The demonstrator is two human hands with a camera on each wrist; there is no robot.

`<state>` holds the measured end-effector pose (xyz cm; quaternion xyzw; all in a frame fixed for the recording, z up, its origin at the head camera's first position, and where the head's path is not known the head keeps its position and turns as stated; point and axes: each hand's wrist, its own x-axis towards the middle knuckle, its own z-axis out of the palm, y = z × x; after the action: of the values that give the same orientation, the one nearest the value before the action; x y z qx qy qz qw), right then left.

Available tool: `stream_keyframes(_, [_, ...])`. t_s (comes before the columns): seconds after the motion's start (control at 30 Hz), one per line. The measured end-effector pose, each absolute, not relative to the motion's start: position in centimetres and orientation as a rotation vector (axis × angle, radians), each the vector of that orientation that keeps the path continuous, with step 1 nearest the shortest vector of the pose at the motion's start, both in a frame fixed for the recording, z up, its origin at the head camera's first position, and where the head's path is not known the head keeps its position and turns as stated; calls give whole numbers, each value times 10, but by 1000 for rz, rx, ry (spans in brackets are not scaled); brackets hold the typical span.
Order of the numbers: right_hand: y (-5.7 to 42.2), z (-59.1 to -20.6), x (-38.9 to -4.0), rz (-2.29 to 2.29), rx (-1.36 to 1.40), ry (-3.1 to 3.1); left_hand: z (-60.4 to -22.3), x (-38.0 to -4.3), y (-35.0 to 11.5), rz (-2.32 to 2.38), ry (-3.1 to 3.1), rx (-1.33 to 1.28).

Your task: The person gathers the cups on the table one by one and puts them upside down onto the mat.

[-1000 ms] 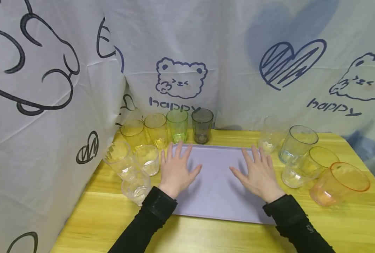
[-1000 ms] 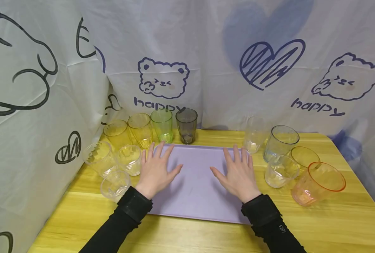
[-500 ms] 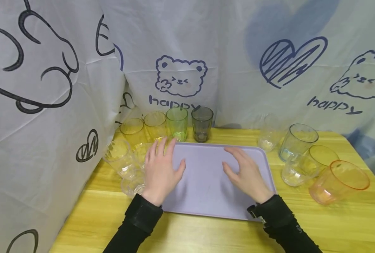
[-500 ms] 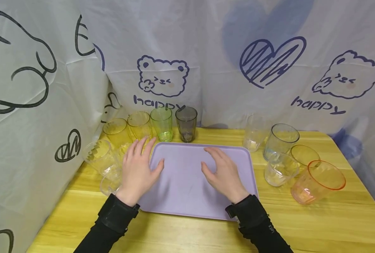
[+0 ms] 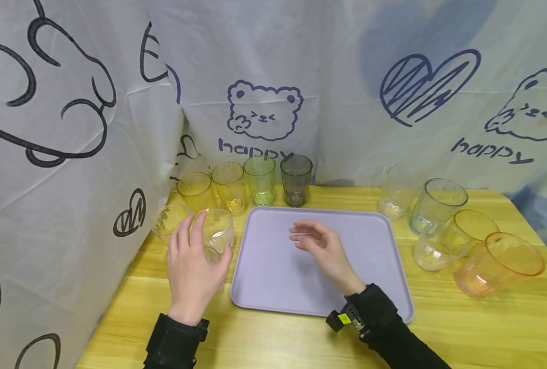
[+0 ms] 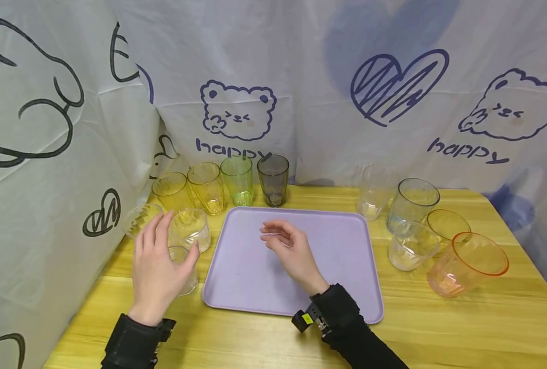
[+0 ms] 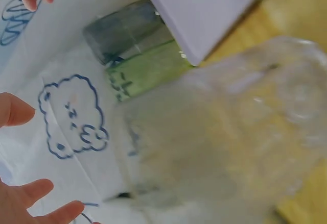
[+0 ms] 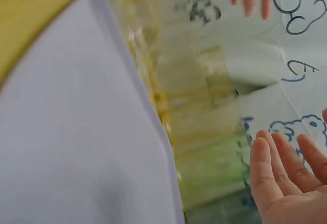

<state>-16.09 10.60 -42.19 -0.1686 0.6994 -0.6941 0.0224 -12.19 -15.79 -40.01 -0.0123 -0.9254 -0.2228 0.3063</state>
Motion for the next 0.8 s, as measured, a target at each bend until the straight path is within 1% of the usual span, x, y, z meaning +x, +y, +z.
stream_keyframes(0.27, [87, -424, -155, -2217, -269, 1833, -422, -107, -174, -652, -2453, 67])
stream_keyframes(0.57, [79, -435, -152, -2205, -142, 1673, -441, -107, -175, -650, -2545, 116])
stream_keyframes(0.8, [80, -439, -150, -2203, -122, 1591, -448, -110, -173, -608, -2609, 146])
